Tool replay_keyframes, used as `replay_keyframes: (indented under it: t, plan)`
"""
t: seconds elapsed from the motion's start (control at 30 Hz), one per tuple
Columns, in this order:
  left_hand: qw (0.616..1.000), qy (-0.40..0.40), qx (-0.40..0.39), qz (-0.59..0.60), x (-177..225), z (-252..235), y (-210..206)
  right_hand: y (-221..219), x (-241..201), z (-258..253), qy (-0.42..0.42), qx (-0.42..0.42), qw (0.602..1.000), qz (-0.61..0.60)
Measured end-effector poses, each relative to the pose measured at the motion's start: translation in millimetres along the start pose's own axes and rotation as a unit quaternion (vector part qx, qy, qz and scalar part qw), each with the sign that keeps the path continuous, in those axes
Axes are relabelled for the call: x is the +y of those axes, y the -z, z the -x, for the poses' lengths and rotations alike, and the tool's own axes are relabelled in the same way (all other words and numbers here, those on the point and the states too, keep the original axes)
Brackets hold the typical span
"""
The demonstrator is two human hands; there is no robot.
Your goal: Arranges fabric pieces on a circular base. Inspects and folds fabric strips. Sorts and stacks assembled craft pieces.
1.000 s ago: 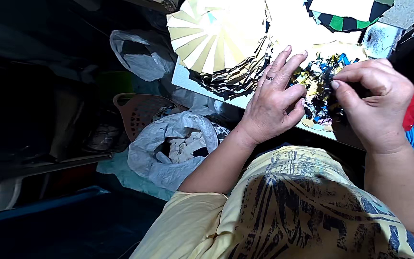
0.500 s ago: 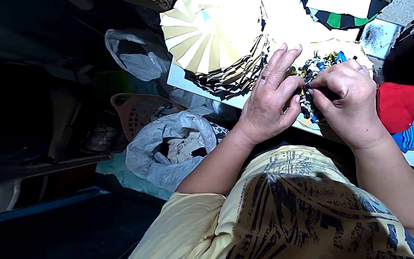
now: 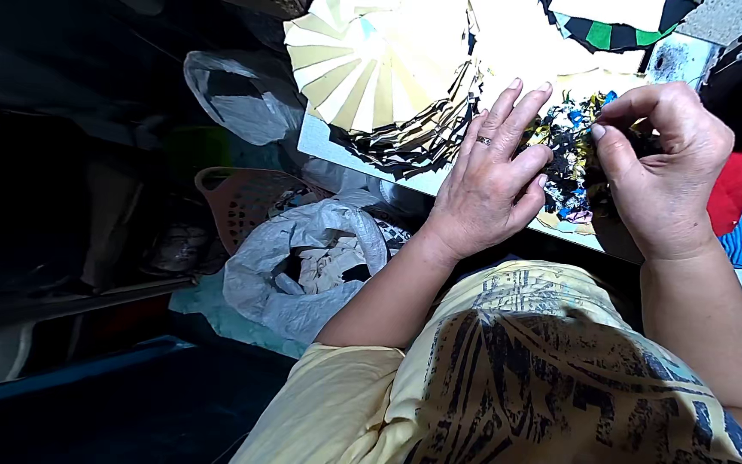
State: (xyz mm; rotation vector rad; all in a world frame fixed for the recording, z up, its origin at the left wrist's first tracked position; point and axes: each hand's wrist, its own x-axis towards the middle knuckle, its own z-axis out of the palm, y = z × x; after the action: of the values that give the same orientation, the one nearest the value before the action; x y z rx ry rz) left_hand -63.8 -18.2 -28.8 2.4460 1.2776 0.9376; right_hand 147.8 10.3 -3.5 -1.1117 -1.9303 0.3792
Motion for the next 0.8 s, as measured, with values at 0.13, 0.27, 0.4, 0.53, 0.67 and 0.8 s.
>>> replay_keyframes:
  t: [0.13, 0.27, 0.4, 0.53, 0.67, 0.8]
  plan:
    - [1.0, -0.008, 0.017, 0.006, -1, 0, -1, 6, 4, 1, -0.014, -0.018, 0.999, 0.022]
    - [1.0, 0.007, 0.003, -0.003, 1, 0, -1, 11, 1, 5, 0.0, -0.04, 0.998, 0.058]
    - [0.999, 0.026, -0.015, -0.021, 2, -1, 0, 10, -2, 11, 0.02, -0.092, 0.989, 0.114]
    - [1.0, 0.022, -0.006, -0.016, 1, 0, -1, 16, 1, 10, 0.016, -0.04, 0.996, 0.077]
    - [1.0, 0.002, 0.017, -0.001, 0, 2, -2, 32, 12, 6, -0.009, -0.01, 0.997, 0.079]
    - [1.0, -0.012, 0.004, 0.004, 0, 2, 0, 39, 15, 5, -0.011, -0.021, 0.996, 0.082]
